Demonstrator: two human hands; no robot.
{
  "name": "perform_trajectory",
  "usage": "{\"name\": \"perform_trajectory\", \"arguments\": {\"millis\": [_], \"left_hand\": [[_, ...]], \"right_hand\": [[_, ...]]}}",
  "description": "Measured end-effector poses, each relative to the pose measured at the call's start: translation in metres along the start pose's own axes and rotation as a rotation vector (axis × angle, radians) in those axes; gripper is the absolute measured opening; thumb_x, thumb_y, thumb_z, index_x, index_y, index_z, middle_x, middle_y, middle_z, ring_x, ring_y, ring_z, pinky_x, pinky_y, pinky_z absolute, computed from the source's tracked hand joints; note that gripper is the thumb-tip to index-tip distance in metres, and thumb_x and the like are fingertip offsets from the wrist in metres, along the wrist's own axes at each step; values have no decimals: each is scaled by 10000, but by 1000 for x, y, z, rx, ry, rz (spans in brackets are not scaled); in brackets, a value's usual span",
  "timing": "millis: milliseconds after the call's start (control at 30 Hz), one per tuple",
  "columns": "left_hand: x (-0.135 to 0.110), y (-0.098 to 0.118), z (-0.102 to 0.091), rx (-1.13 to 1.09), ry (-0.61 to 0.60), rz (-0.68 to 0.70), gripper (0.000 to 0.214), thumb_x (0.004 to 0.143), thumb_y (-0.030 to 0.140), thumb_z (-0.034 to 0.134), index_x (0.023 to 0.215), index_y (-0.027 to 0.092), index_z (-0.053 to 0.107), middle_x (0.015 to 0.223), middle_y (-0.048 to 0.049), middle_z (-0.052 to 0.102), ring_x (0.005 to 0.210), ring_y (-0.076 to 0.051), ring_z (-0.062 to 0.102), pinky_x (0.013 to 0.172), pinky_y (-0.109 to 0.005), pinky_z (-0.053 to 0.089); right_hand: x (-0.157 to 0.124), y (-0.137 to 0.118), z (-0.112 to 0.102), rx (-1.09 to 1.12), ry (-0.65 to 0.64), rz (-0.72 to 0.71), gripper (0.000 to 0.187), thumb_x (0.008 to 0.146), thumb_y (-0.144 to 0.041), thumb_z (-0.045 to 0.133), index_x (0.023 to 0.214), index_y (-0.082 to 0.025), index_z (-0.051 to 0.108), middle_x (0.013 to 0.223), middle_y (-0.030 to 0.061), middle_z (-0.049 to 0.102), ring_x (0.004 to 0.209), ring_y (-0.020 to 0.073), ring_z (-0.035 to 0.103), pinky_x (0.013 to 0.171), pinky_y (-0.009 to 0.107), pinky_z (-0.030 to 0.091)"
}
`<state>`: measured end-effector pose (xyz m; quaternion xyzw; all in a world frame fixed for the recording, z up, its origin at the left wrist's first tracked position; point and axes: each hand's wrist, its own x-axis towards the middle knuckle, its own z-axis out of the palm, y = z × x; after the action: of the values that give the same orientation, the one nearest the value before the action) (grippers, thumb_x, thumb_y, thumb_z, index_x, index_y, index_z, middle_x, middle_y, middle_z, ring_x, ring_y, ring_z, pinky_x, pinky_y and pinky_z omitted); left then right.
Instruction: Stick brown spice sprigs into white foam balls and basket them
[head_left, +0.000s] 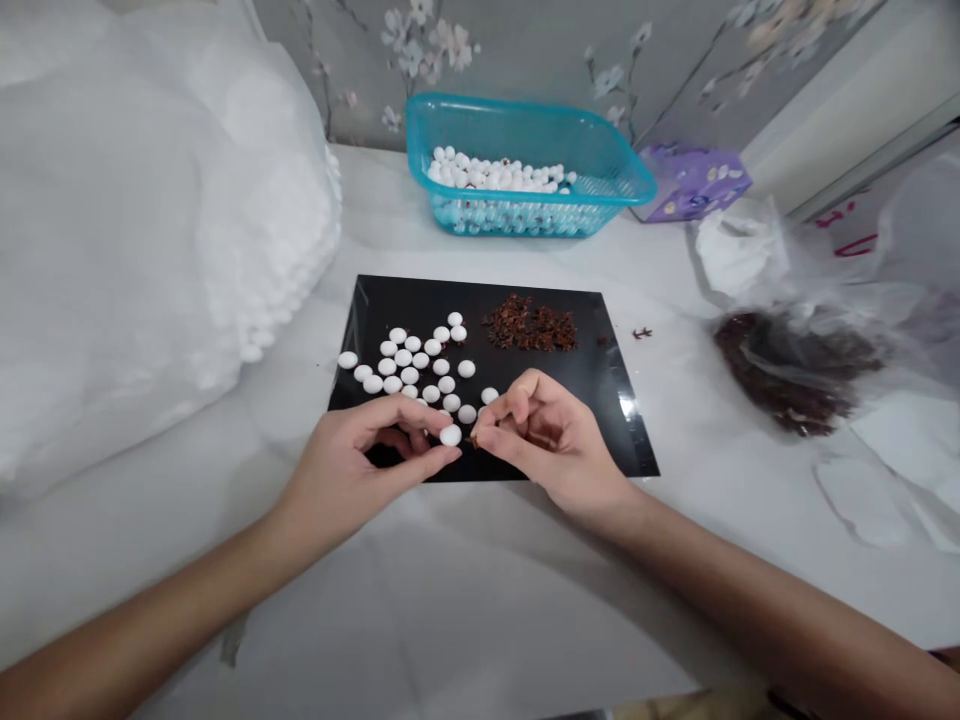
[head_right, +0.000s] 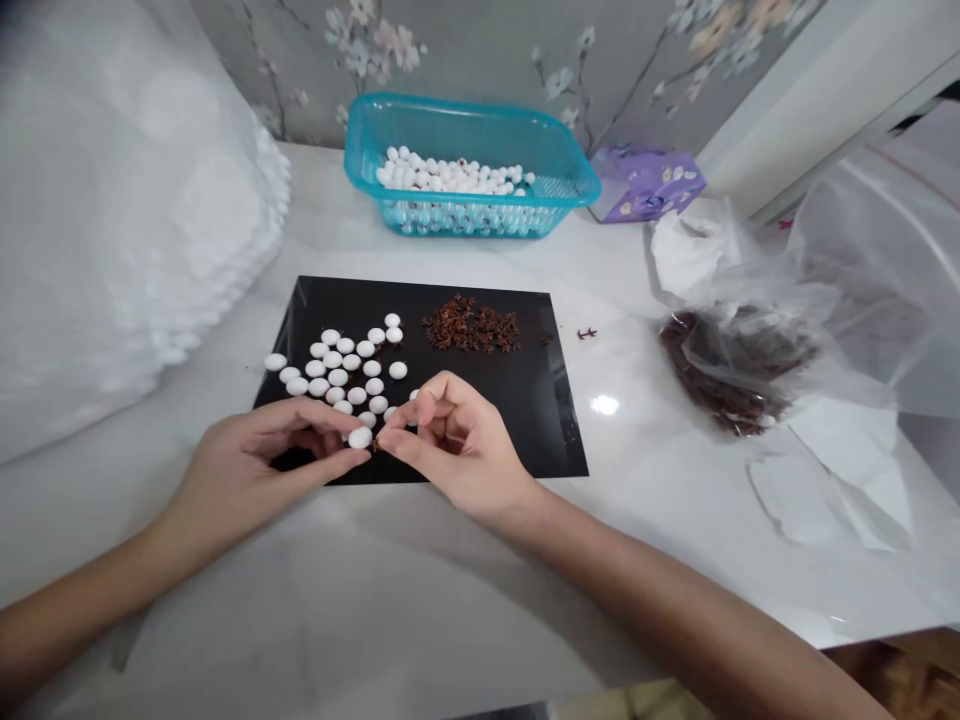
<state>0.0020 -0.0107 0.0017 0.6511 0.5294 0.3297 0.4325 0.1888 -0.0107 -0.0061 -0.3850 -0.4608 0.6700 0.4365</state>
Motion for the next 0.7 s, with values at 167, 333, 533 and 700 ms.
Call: {"name": "perform_trajectory", "arguments": {"millis": [167,333,533,700], "left_hand": [[-1,1,0,31,-21,34,106,674,226,711,770,211,668,630,64,636,521,-38,545,545,-122,484],[-1,-1,0,102,-14,54,79,684,247,699,750,213,672,616,56,636,531,-59,559,553,-153,493],[-3,-4,1,157,17,159,71,693,252,695,755,225,671,656,44,662,562,-77,586,548,-169,496],[-2,-3,1,169,24,188,55,704,229,685,754,211,672,658,36,669,559,-75,594,540,-166,496]], "right_hand": [[0,0,3,-39,-2,-5,293,780,-200,639,699,-197,358,737,-25,607,584,54,459,528,221,344],[0,2,3,-138,0,-49,290,790,-221,622,692,-199,349,753,-13,597,624,72,487,550,234,370],[-3,4,4,-244,-20,-122,279,808,-228,587,689,-211,336,757,-1,582,634,94,485,538,250,374],[-3,6,3,-267,-35,-130,291,818,-234,569,680,-214,314,763,4,569,631,98,487,538,257,379]]}}
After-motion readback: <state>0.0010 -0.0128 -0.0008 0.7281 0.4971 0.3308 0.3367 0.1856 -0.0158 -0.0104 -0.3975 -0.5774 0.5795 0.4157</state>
